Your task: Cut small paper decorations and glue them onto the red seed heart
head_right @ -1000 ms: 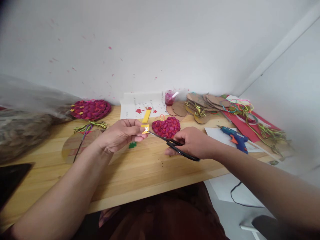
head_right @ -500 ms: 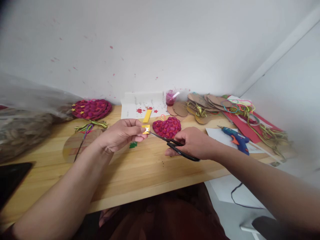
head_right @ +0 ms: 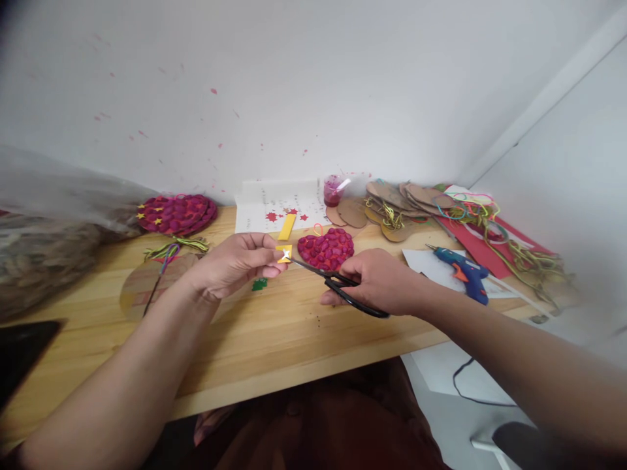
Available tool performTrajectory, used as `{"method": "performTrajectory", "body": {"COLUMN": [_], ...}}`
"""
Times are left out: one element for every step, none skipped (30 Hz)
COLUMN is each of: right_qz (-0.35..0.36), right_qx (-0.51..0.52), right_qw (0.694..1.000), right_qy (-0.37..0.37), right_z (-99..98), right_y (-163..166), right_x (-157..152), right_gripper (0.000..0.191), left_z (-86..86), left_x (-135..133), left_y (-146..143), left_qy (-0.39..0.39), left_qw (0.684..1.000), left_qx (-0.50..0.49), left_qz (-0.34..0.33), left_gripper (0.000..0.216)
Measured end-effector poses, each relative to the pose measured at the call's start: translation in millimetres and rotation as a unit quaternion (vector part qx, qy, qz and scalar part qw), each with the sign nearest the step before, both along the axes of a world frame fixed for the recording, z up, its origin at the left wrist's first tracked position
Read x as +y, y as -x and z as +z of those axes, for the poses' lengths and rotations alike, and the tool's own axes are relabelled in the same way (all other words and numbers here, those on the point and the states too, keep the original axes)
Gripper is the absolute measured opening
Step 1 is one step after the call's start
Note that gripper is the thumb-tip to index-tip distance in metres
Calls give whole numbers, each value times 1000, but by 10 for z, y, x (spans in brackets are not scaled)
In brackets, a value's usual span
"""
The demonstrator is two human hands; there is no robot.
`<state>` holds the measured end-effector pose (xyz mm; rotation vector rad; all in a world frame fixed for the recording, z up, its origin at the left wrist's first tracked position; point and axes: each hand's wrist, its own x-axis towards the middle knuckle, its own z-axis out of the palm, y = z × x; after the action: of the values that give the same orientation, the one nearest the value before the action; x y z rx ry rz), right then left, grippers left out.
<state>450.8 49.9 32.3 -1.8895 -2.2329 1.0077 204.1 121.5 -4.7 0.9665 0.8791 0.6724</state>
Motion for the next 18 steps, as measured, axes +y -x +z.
{"method": "performTrajectory", "body": {"right_qz": [1, 1, 4, 6, 7, 10, 12, 15, 18, 21, 24, 26, 26, 25, 25, 25, 25, 26], "right_qx": [-2, -8, -18, -30, -45, -61, -75, -85, -92, -97, -99, -100, -101, -104, -106, -109, -112, -114], "right_qw": [1000, 1000, 1000, 999, 998, 997, 995, 993, 991, 990, 988, 988, 987, 987, 986, 986, 985, 985], "right_qy": [-3, -9, -17, -27, -39, -52, -65, -78, -92, -104, -112, -118, -121, -123, -125, -126, -127, -126], "right_z": [1, 3, 5, 9, 12, 16, 19, 21, 22, 22, 21, 21, 22, 25, 29, 34, 41, 47], "right_y": [3, 9, 17, 26, 35, 43, 50, 54, 55, 54, 51, 48, 46, 44, 44, 45, 47, 50], "right_x": [-3, -6, -11, -17, -24, -33, -42, -53, -63, -74, -84, -94, -103, -110, -115, -119, -121, -122], "right_gripper": [51, 52, 52, 52, 52, 52, 51, 50, 49, 48, 47, 47, 46, 47, 47, 47, 47, 47], "left_z": [-3, -6, -7, -9, -9, -8, -7, -6, -4, -3, -3, -4, -5, -7, -9, -10, -9, -8], "left_x": [3, 7, 10, 12, 13, 13, 12, 11, 11, 10, 11, 12, 13, 14, 14, 14, 13, 12], "left_y": [3, 7, 11, 15, 19, 23, 26, 29, 32, 35, 38, 41, 44, 47, 50, 53, 55, 57], "left_qy": [-1, -3, -4, -5, -7, -9, -13, -19, -24, -30, -34, -38, -41, -44, -48, -51, -54, -56], "left_qw": [1000, 1000, 1000, 1000, 1000, 1000, 1000, 1000, 1000, 999, 999, 999, 999, 999, 998, 998, 998, 998], "left_qx": [0, 0, -1, -2, -2, -3, -4, -5, -5, -5, -5, -5, -4, -3, -2, -1, 0, 0], "left_qz": [-1, -3, -4, -5, -6, -8, -10, -13, -15, -18, -20, -23, -25, -28, -31, -34, -36, -37], "left_gripper": [14, 15, 15, 15, 14, 14, 14, 14, 14, 15, 15, 16, 17, 18, 19, 20, 20, 20]}}
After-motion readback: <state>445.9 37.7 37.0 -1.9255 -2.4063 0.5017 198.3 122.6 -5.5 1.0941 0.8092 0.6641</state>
